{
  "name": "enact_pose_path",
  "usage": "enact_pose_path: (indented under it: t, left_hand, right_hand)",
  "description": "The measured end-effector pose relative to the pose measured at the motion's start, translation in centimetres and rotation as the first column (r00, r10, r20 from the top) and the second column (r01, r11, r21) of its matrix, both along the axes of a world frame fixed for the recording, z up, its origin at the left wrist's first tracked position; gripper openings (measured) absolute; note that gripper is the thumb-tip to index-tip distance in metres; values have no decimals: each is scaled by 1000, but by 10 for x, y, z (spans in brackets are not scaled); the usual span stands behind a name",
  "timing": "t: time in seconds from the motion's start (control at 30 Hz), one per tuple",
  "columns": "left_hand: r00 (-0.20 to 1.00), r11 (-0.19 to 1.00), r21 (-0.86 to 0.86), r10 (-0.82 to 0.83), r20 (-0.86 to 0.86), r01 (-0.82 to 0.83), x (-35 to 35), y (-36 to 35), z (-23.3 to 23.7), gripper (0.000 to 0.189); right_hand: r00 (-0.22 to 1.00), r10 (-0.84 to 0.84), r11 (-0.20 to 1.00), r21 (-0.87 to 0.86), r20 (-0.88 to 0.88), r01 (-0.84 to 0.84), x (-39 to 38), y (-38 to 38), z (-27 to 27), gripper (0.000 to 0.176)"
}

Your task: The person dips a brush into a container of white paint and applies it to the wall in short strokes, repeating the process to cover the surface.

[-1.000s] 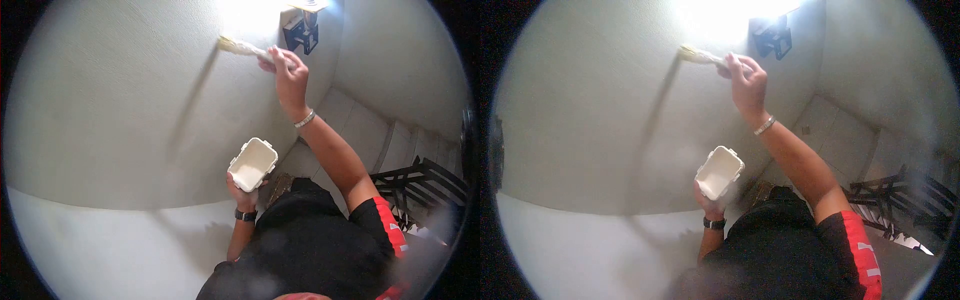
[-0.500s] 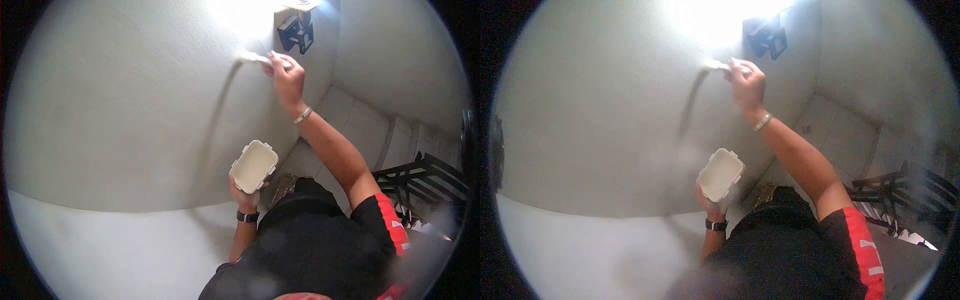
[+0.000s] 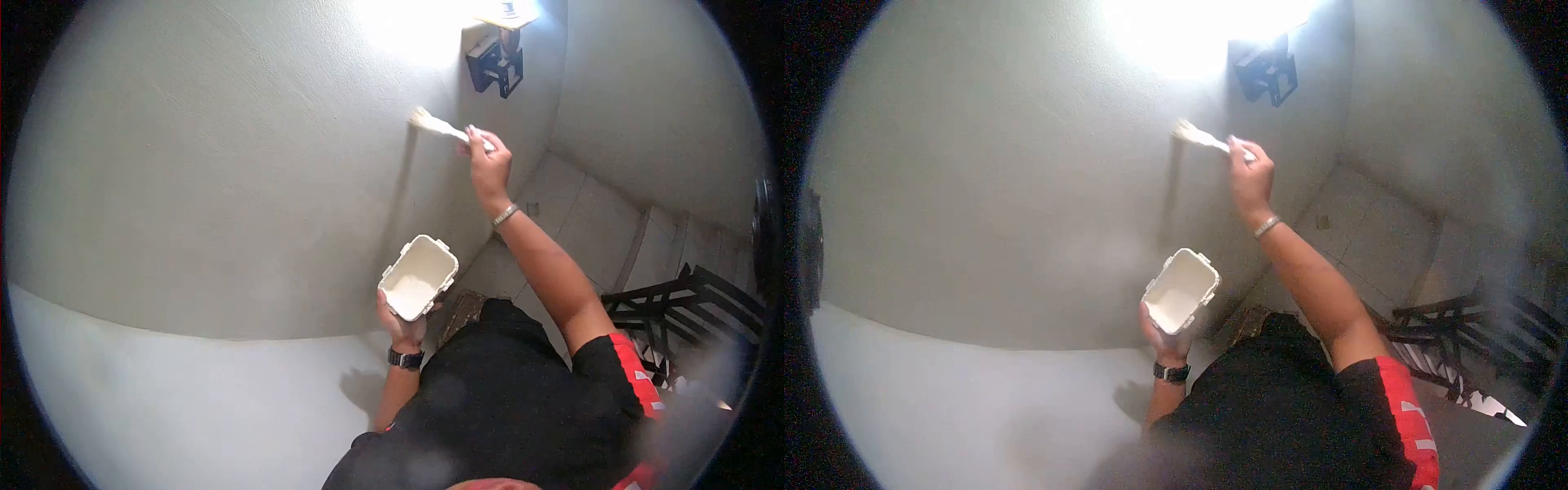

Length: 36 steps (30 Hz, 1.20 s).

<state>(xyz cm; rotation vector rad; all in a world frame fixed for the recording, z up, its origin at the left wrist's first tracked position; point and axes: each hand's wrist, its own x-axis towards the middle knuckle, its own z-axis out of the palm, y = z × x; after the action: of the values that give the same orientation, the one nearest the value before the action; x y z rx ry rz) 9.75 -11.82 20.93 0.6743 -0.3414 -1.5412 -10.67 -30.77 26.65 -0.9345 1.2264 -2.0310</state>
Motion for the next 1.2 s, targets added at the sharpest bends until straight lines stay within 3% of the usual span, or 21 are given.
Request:
enact_pose_path:
  t: [0.13,0.27,0.33,0.4,0.43,0.5,0.6,0.67,0.73,0.83,0.93,1.0,1.07,1.17,1.2]
  left_hand:
    - [998,1000,-4,14,68,-13,1,-2,-2,67]
    - [1000,1000,26,11,21,-12,1,0,0,69]
    - [998,1000,11,14,64,-15,-2,1,7,69]
    - [994,1000,-4,20,103,-20,-3,1,9,69]
    - [993,1000,-19,19,115,-17,-3,1,9,69]
    - [991,999,-36,26,128,-22,0,1,6,70]
    - [999,999,-27,-30,21,31,3,1,0,69]
    - [995,1000,-15,1,97,0,-1,1,6,69]
    - [984,1000,0,30,174,-30,-3,2,10,68]
    - [998,999,-14,-48,-39,47,3,-2,-1,66]
    - [995,993,-62,-97,7,98,11,-2,-16,66]
    - [998,998,-40,-58,-7,58,8,-2,-12,66]
    - [1000,1000,-15,-24,-18,23,7,-2,-10,65]
    - [999,999,27,-42,-14,43,5,0,-7,66]
    - [996,1000,1,-15,90,16,2,1,-3,66]
  right_hand:
    - [999,-47,987,153,20,43,-10,-5,-56,27]
    - [998,-38,992,119,-59,45,3,-9,-4,26]
    - [999,-2,1000,12,-33,3,11,-17,38,26]
    - [987,122,975,-198,104,-100,21,-7,93,26]
    - [987,124,974,-202,105,-101,23,2,116,26]
    - [945,267,886,-433,186,-165,28,19,146,25]
    - [960,258,893,-407,108,-194,35,34,144,26]
    - [967,242,895,-402,77,-192,41,29,114,25]
    - [982,143,958,-265,120,-107,47,25,75,26]
    - [998,36,999,2,46,-37,38,13,-7,26]
    - [996,25,991,129,85,-36,25,14,-56,26]
    - [991,12,984,172,132,-35,25,14,-55,26]
    - [999,-4,983,182,37,-3,26,5,-41,26]
    - [994,92,996,-27,64,-90,48,1,37,27]
    - [989,134,987,-98,59,-128,55,8,67,27]
